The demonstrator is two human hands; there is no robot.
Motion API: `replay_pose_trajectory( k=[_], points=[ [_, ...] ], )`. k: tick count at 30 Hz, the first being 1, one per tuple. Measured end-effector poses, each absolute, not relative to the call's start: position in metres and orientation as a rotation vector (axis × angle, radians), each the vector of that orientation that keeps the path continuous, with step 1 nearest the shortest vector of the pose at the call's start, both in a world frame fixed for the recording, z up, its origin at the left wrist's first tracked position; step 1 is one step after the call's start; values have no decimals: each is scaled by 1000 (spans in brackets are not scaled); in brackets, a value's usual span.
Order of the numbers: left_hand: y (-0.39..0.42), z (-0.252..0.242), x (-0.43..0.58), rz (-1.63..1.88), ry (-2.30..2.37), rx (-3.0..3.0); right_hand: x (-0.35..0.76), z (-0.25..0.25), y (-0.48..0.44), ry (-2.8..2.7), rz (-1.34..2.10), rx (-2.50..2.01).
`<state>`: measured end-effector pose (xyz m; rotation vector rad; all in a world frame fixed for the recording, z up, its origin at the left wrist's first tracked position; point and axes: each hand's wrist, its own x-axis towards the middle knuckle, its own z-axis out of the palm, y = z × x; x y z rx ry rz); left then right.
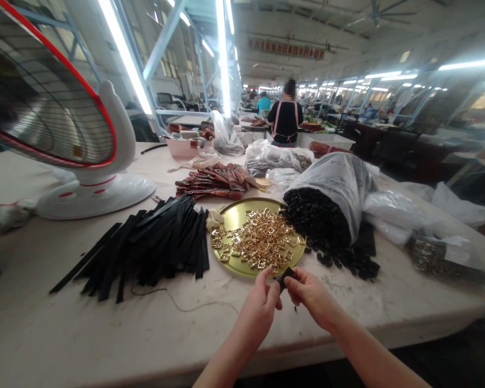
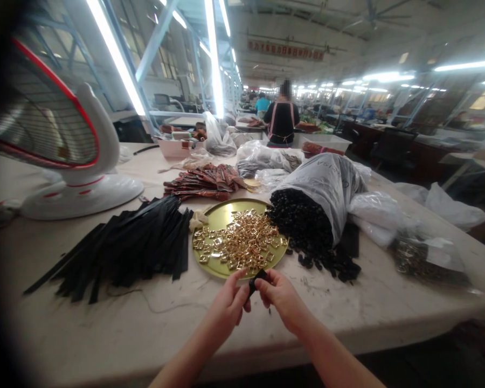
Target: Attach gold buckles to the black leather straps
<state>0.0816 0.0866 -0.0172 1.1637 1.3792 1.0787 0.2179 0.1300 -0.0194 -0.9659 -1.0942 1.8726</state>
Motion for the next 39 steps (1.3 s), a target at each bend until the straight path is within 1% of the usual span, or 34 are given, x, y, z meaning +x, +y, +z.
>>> replay_pose_trajectory(
  k=[4, 6, 8, 12, 16, 18, 23, 25, 28, 30, 34, 39],
  points=[
    [97, -19, 73, 1168, 1240, 964, 213, -20, 134, -479, 2209, -859],
    [100, -20, 72, 1168, 1237, 784, 215, -18, 138, -354, 2278, -791],
    [100, -22, 74, 1145, 1271, 664, 217, -16, 141, -374, 2270, -736],
    [95, -29, 87, 1116, 1297, 612, 215, -12, 141, -461, 2105, -744],
    [96, -36, 99, 1256, 1349, 795, 199, -7, 131, -569, 1978, -773],
    [96, -34, 99, 1258, 1402, 869, 192, -7, 126, -665, 1932, -787],
    [87, -12, 81, 1226, 1511, 1109, 196, -10, 120, -1027, 1692, -1007],
    [81, -1, 75, 1198, 1605, 1312, 203, -10, 119, -1152, 1723, -1061],
    [73, 13, 72, 1080, 1700, 1609, 209, -6, 117, -1159, 1887, -994],
    [70, 18, 74, 1022, 1677, 1674, 211, -2, 115, -1160, 1888, -971],
    [64, 23, 70, 1080, 1471, 1467, 214, 5, 113, -1189, 1829, -965],
    [58, 13, 65, 1100, 1363, 1093, 217, 10, 110, -923, 1784, -967]
  ],
)
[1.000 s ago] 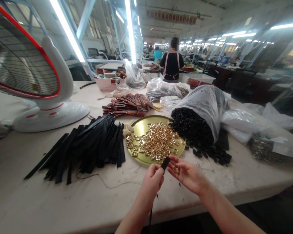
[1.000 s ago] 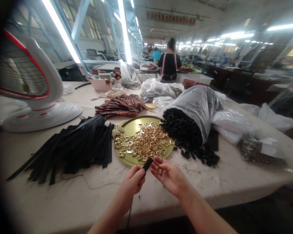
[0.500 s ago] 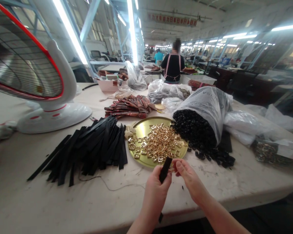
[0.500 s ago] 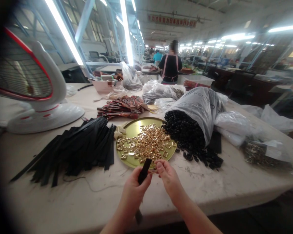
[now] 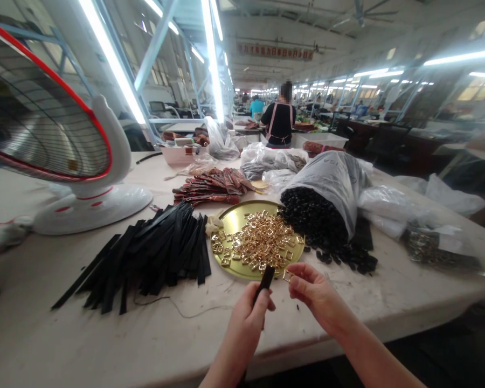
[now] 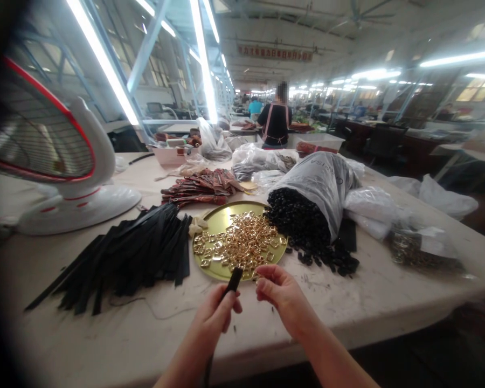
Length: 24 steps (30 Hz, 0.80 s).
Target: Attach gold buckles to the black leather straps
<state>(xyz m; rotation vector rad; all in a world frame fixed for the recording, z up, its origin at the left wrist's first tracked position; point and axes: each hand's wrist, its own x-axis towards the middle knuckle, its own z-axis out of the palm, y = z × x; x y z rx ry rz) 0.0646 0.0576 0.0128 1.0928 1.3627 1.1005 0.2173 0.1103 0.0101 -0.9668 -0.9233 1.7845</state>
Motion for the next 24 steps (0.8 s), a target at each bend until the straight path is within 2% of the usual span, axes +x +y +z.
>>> replay_pose_trajectory(
  k=[4, 11, 15, 19, 24],
  points=[
    [51, 2, 74, 1039, 1299, 1070, 217, 12, 105, -914, 1771, -906],
    [47, 19, 76, 1026, 1359, 1392, 214, 11, 93, -1243, 1757, -949],
    [48, 19, 79, 1111, 1343, 1248, 206, 12, 89, -1201, 1725, -970],
    [52, 17, 80, 1032, 1218, 1033, 204, 8, 89, -1172, 1625, -1023],
    [61, 13, 77, 1058, 1168, 918, 209, 1, 95, -1383, 1518, -1057]
  ],
)
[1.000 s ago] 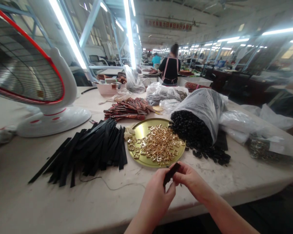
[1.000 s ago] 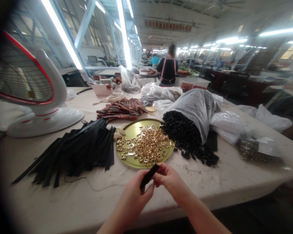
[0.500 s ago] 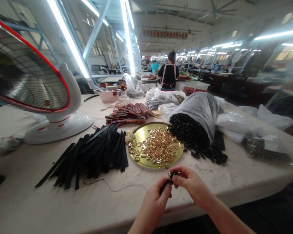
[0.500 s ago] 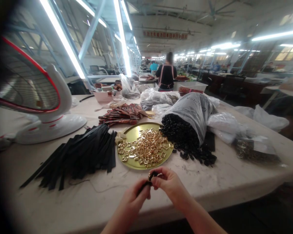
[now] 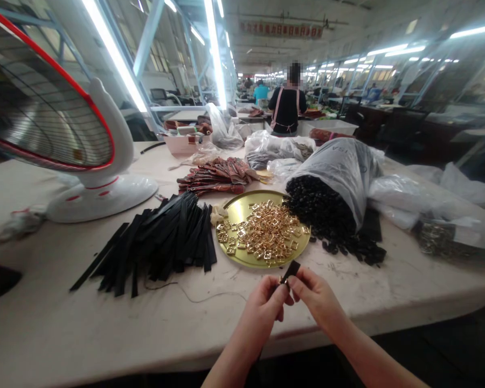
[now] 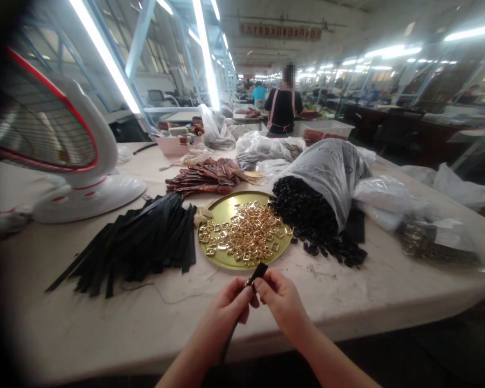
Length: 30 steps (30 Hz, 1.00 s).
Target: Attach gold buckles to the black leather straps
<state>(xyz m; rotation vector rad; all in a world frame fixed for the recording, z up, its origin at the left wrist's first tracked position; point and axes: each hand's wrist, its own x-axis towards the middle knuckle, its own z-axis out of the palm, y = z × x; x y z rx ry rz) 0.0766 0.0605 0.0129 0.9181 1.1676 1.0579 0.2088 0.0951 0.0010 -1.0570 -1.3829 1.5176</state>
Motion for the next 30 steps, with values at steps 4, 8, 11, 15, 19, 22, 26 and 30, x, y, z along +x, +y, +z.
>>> replay_pose_trajectory(
  k=[4, 8, 11, 15, 19, 22, 26, 30],
  points=[
    [65, 13, 73, 1022, 1098, 888, 208, 0, 101, -1264, 1651, -1057],
    [67, 14, 73, 1042, 1180, 863, 204, -4, 105, -954, 1970, -978],
    [67, 11, 75, 1060, 1231, 846, 205, -5, 107, -988, 1982, -975],
    [67, 8, 79, 1065, 1230, 908, 210, -2, 109, -1074, 1975, -958],
    [65, 12, 82, 1046, 1184, 888, 214, 1, 109, -1038, 2041, -894],
    [62, 15, 82, 1041, 1141, 883, 216, 1, 106, -990, 2098, -833],
    [57, 17, 82, 1061, 1100, 886, 216, 2, 101, -904, 2211, -733],
    [51, 19, 85, 1075, 1122, 869, 218, 3, 95, -959, 2192, -707]
  ],
)
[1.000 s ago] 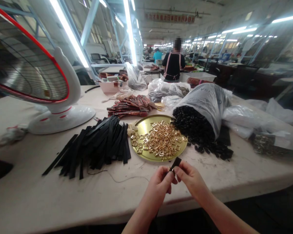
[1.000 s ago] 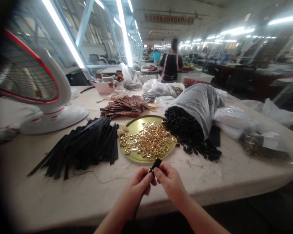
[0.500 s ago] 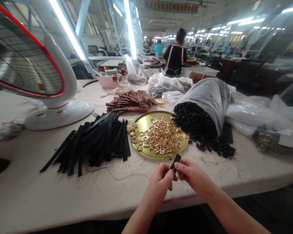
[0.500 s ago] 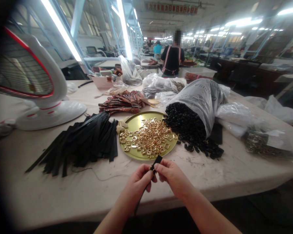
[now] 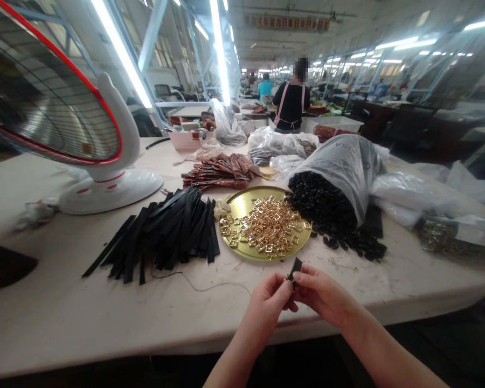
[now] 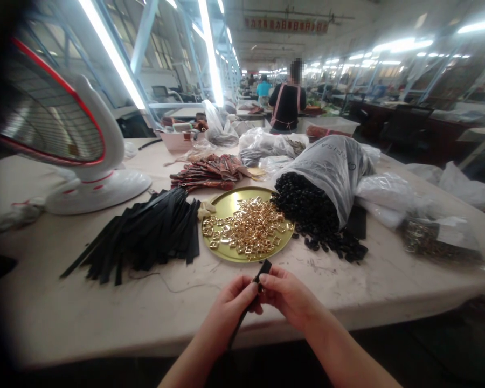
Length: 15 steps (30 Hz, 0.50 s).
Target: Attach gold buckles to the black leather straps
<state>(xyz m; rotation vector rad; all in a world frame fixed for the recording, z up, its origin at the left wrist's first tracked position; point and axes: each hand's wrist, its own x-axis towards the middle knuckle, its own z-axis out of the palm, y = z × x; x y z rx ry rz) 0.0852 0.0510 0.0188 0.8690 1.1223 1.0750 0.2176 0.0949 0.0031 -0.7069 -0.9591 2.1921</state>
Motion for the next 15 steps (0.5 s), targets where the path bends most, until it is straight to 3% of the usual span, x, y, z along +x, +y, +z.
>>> replay_pose_trajectory(
  k=[4, 8, 10, 12, 15],
  points=[
    [47, 19, 92, 1054, 1114, 879, 221, 6, 89, -1264, 1814, -937],
    [46, 16, 101, 1055, 1146, 819, 224, 4, 83, -1833, 750, -1197],
    [46, 14, 103, 1050, 1158, 789, 225, 2, 83, -2007, 426, -1172],
    [46, 11, 103, 1040, 1152, 747, 227, 2, 86, -2090, 386, -1150],
    [47, 6, 100, 1035, 1073, 674, 229, 5, 95, -1981, 804, -1223]
  ],
)
